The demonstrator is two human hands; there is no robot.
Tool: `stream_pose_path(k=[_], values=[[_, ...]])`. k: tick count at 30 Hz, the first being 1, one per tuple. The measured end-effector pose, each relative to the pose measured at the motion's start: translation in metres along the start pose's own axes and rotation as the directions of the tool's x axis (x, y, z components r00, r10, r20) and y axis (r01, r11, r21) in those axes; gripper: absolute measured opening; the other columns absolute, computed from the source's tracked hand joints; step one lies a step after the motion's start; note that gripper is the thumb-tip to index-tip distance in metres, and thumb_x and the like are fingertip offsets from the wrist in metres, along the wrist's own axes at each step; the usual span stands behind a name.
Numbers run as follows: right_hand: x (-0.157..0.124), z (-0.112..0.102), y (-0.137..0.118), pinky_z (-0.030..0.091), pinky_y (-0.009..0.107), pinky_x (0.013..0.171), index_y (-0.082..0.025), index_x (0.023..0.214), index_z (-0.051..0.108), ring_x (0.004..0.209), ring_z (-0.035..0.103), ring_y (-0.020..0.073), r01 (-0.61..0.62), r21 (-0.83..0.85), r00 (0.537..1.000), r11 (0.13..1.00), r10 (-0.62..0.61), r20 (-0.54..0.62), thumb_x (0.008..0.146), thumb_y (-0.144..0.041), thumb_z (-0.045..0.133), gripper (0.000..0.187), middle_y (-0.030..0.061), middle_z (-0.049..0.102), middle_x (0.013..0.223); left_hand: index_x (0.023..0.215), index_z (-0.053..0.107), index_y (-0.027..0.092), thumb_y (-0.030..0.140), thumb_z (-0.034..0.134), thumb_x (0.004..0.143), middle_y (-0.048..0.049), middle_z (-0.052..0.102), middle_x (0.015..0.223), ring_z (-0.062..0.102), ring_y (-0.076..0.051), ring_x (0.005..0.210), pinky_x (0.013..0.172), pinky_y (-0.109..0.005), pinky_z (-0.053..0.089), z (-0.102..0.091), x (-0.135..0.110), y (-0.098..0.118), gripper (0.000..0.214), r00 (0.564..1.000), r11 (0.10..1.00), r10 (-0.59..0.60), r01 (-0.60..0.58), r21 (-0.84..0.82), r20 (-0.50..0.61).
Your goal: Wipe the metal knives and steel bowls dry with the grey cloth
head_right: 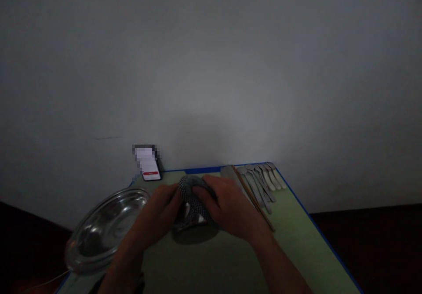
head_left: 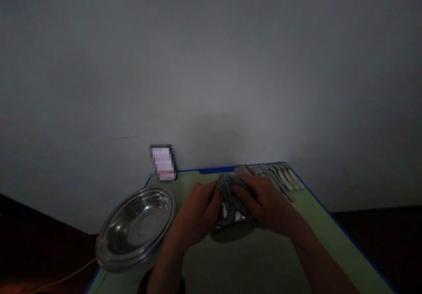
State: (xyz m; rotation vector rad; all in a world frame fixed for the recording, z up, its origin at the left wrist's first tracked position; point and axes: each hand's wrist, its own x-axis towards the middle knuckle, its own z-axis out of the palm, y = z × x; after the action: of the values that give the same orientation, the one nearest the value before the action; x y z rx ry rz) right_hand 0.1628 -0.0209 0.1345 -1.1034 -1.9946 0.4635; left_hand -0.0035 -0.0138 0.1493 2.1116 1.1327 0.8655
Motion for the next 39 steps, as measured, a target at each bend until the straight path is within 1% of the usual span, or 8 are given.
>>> stream_pose_path(k=[4,9,14,17,26,30,36,39], values=[[0.001,0.002,0.002,0.038,0.027,0.058,-0.019,0.073,0.054,0.062,0.052,0.0132,-0.065,0.121,0.974,0.991,0.089,-0.208,0.091,-0.043,0.039,0.033,0.0002,0.058,0.066,0.061,0.048,0.018,0.041,0.039,0.089,0.0039,0.047,0.055,0.04,-0.01,0.052,0.047,-0.021,0.032,-0.004,0.0,-0.006,0.037,0.982,0.989,-0.057,0.03,-0.145,-0.183],[0.0,0.003,0.003,0.041,0.026,0.057,-0.021,0.077,0.058,0.063,0.052,0.0135,-0.089,0.368,0.819,0.926,0.278,-0.503,0.09,-0.048,0.038,0.036,0.0004,0.058,0.067,0.053,0.041,0.021,0.047,0.038,0.087,0.0048,0.037,0.049,0.033,-0.011,0.046,0.043,-0.023,0.03,-0.01,-0.003,-0.011,0.042,0.888,0.957,-0.155,0.025,-0.291,-0.433],[-0.003,-0.005,-0.001,0.04,0.026,0.057,-0.021,0.072,0.057,0.062,0.052,0.0131,-0.066,0.238,0.985,0.969,0.101,-0.14,0.09,-0.043,0.041,0.032,-0.0007,0.058,0.065,0.057,0.041,0.02,0.039,0.038,0.09,0.0046,0.041,0.051,0.038,-0.01,0.048,0.046,-0.023,0.03,-0.009,-0.006,0.002,0.038,0.975,0.993,-0.033,0.007,-0.114,-0.221],[-0.003,-0.009,-0.003,0.037,0.026,0.055,-0.02,0.072,0.056,0.059,0.05,0.0115,-0.045,0.144,0.999,0.989,0.042,0.025,0.09,-0.041,0.042,0.031,-0.0019,0.057,0.063,0.064,0.048,0.019,0.032,0.038,0.092,0.0042,0.048,0.054,0.042,-0.009,0.05,0.048,-0.023,0.03,-0.008,-0.006,0.009,0.032,0.996,0.996,0.092,-0.093,0.02,0.013],[-0.004,-0.004,-0.004,0.038,0.022,0.051,-0.021,0.071,0.055,0.058,0.047,0.0104,-0.009,0.359,0.867,0.933,0.186,-0.463,0.092,-0.045,0.039,0.036,-0.0025,0.054,0.062,0.063,0.049,0.02,0.041,0.041,0.089,0.0044,0.042,0.056,0.039,-0.01,0.051,0.046,-0.021,0.034,-0.012,-0.006,-0.009,0.034,0.914,0.941,-0.079,-0.063,-0.334,-0.397],[-0.007,-0.008,-0.005,0.039,0.023,0.052,-0.021,0.07,0.055,0.06,0.049,0.0107,-0.013,0.334,0.942,0.943,0.124,-0.313,0.091,-0.045,0.042,0.034,-0.0021,0.055,0.064,0.057,0.041,0.021,0.04,0.04,0.089,0.0052,0.036,0.052,0.033,-0.01,0.047,0.041,-0.022,0.028,-0.013,-0.008,-0.007,0.037,0.919,0.955,-0.086,-0.034,-0.295,-0.385],[-0.006,-0.012,-0.008,0.039,0.026,0.056,-0.02,0.073,0.057,0.06,0.05,0.0112,-0.087,0.156,0.996,0.984,0.084,0.028,0.09,-0.045,0.041,0.035,-0.0012,0.058,0.066,0.064,0.048,0.019,0.034,0.038,0.091,0.0054,0.042,0.053,0.039,-0.009,0.049,0.047,-0.022,0.029,-0.008,-0.007,0.008,0.032,0.995,0.995,0.096,-0.095,-0.034,0.012],[-0.003,-0.006,-0.007,0.04,0.027,0.057,-0.019,0.071,0.058,0.061,0.05,0.0121,-0.095,0.205,0.995,0.974,0.101,-0.021,0.09,-0.045,0.04,0.037,-0.0012,0.056,0.062,0.066,0.049,0.019,0.035,0.04,0.09,0.0051,0.043,0.055,0.039,-0.009,0.051,0.048,-0.022,0.031,-0.006,-0.003,0.006,0.03,0.996,0.997,0.06,-0.063,-0.043,-0.071]])
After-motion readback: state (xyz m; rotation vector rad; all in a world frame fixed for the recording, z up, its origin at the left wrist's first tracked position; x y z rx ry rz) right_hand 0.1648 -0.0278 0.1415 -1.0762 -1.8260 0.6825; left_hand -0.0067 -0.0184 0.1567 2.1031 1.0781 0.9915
